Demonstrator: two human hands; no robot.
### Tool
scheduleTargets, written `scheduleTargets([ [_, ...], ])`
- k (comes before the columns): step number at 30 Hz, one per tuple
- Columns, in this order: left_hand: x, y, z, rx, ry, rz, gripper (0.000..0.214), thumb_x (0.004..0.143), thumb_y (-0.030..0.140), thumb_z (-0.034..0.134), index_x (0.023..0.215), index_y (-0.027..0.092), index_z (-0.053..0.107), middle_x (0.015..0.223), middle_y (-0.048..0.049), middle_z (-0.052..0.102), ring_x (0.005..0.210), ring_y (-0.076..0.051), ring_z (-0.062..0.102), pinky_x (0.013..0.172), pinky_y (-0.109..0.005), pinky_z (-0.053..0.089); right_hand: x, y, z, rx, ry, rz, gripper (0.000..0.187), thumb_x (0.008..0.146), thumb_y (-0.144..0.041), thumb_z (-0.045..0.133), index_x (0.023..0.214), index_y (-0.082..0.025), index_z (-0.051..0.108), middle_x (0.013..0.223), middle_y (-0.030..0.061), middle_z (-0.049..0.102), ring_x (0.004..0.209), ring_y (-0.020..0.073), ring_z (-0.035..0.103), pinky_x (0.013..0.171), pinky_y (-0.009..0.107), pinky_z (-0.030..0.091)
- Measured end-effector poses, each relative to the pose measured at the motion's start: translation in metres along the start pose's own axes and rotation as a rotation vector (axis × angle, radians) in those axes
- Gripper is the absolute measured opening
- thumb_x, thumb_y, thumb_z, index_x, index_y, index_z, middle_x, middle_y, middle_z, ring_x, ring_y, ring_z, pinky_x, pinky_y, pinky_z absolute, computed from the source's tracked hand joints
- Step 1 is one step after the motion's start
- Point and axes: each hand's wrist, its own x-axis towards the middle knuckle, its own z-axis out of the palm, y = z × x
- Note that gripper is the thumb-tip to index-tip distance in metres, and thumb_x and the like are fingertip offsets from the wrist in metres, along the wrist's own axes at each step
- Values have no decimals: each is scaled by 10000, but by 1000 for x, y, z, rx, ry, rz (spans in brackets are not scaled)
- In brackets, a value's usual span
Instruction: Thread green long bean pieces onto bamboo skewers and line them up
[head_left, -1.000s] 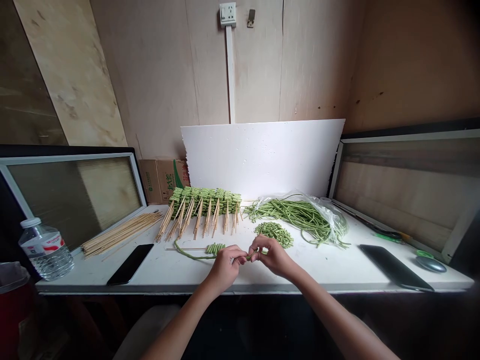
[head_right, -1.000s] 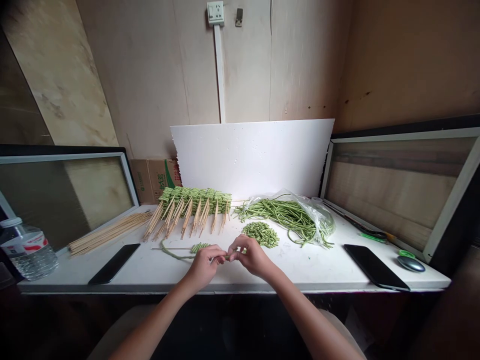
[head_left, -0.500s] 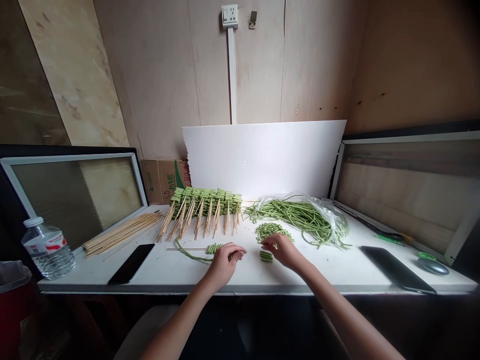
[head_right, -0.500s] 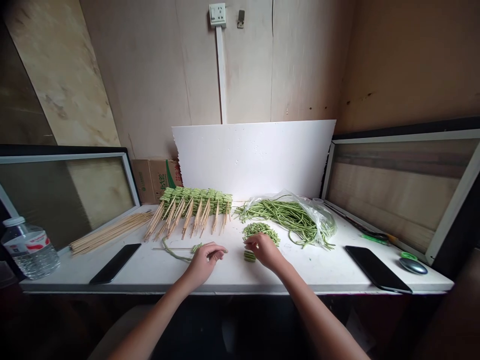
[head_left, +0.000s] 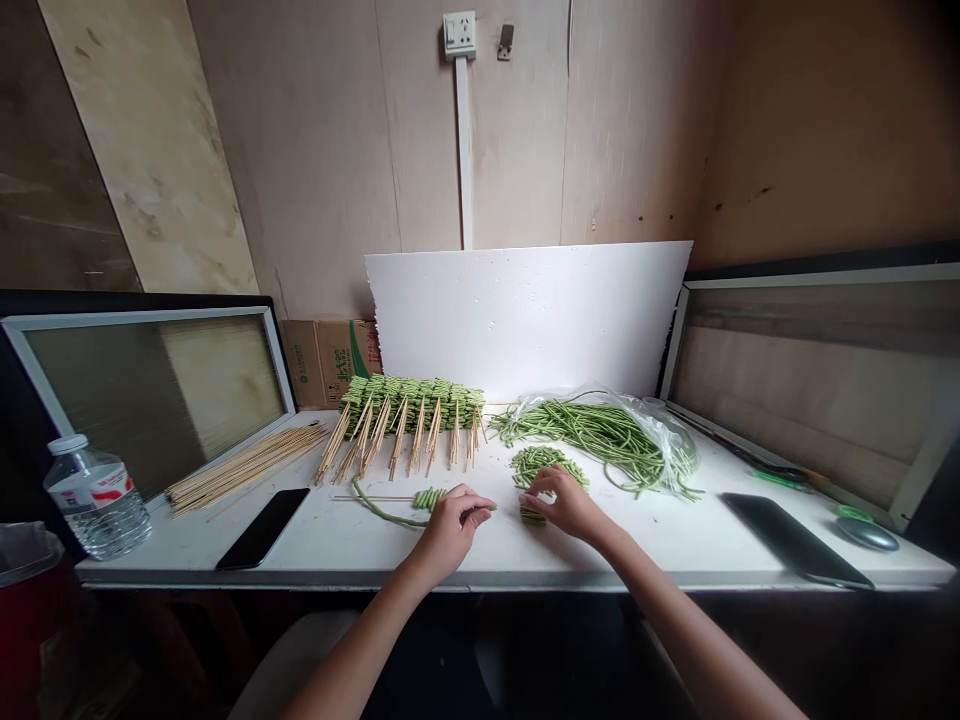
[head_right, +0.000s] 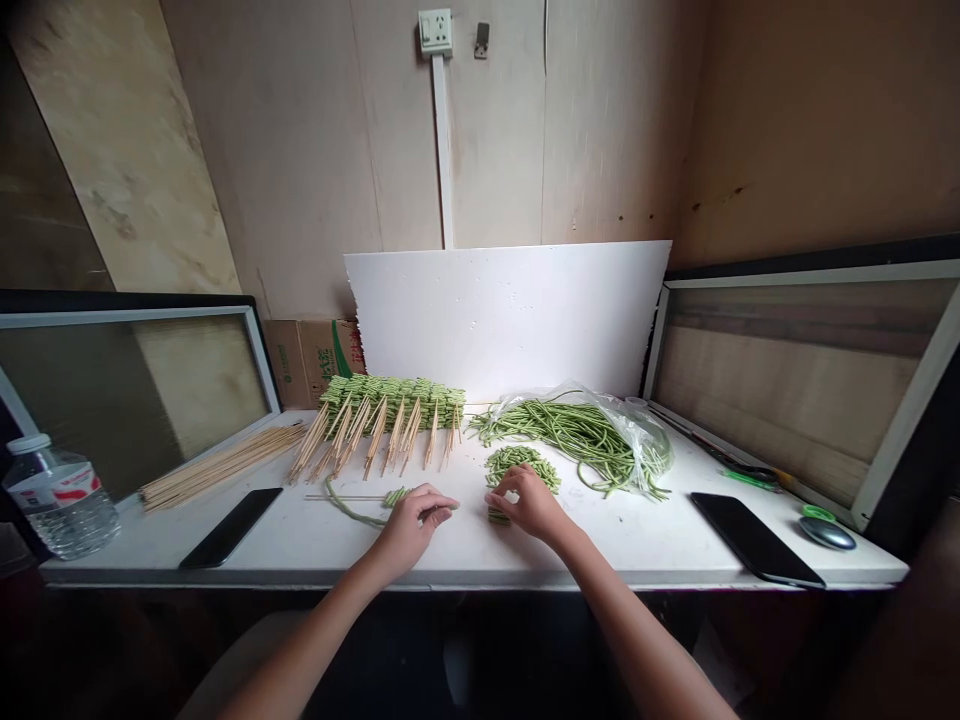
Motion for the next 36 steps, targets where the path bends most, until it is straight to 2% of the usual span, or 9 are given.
scheduleTargets([
  [4,-2,2,0,11,-24,15,285,1011,283,540,1138,231,790,1012,-80,664,950,-208,648,877,-336,506,4,-5,-6,17,27,6,445,980,-577,578,834,-218,797,893,98,728,919,291,617,840,429,479],
  [7,-2,2,1,11,-38,21,278,996,259,554,1144,243,789,1024,-78,651,958,-207,649,889,-342,518,4,-20,-13,103,16,-5,466,994,-589,549,910,-205,799,916,99,744,896,272,644,784,387,494],
  [11,0,-4,6,-61,15,4,246,930,203,638,1138,208,769,984,-69,673,878,-195,658,803,-324,546,0,-52,-15,304,-120,-88,373,914,-569,703,1027,-228,802,958,72,770,838,217,684,711,304,501],
  [14,1,-7,9,-93,39,-3,277,877,170,697,1150,183,740,949,-65,689,852,-191,659,785,-321,555,-3,-68,-7,316,-98,-174,263,901,-496,755,980,-253,819,885,48,771,814,197,673,736,295,488],
  [19,2,-6,6,-36,21,-19,200,875,202,734,1073,184,762,910,-59,717,841,-198,674,774,-317,547,-2,-63,2,262,3,-204,71,929,-291,752,943,-260,814,824,32,744,816,197,627,750,310,472],
  [22,0,-6,5,61,41,39,115,916,220,700,997,195,778,922,-60,732,847,-205,677,770,-319,526,-1,-61,-1,247,49,-193,72,935,-222,734,931,-258,797,839,32,733,839,205,611,754,319,471],
  [28,-3,-4,8,182,83,163,155,965,158,611,1010,198,754,915,-53,704,836,-198,678,731,-295,497,-5,-74,-5,216,39,-235,53,941,-293,735,952,-256,772,871,41,716,876,219,606,783,343,488],
  [36,-3,-2,6,218,93,297,185,1004,153,550,1080,195,713,936,-62,674,832,-186,667,721,-280,495,-5,-77,-6,230,80,-263,21,954,-242,712,948,-237,731,877,42,698,886,218,597,782,339,490],
])
